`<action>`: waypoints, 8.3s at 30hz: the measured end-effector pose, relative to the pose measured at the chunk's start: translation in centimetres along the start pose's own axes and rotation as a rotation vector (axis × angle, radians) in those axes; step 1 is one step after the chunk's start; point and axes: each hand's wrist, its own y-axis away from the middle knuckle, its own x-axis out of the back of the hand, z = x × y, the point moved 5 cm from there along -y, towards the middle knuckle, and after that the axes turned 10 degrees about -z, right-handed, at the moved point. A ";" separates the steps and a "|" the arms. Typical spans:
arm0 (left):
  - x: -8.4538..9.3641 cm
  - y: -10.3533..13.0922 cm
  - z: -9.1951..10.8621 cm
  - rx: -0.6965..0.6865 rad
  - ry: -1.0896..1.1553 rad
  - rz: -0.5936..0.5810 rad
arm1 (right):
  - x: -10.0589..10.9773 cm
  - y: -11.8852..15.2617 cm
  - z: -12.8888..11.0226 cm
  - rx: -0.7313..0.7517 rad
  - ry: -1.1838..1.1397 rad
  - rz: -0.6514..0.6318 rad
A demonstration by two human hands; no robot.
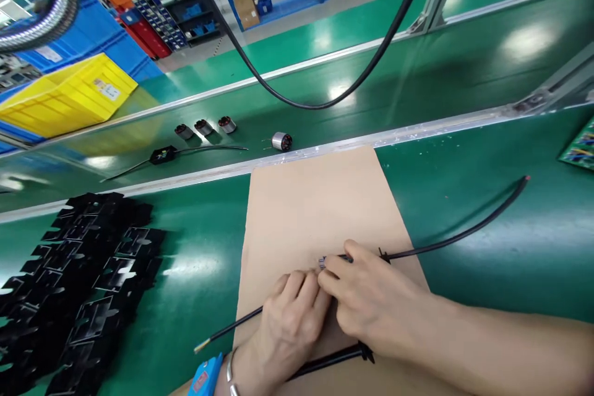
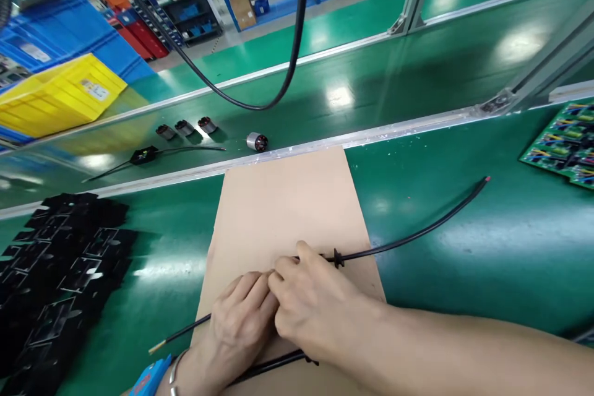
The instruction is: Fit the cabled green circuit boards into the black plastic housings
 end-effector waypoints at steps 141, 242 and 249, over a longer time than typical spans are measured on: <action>-0.9 -2.4 -0.6 -0.226 0.260 -0.226 | -1.9 4.5 8.1 -0.472 -0.991 -0.525; 2.1 1.3 -6.9 0.135 0.277 -0.234 | -1.9 14.0 11.0 -0.527 -0.128 0.324; 6.8 -10.0 -16.6 0.294 0.060 -0.029 | 7.0 9.5 21.7 -0.612 0.013 0.455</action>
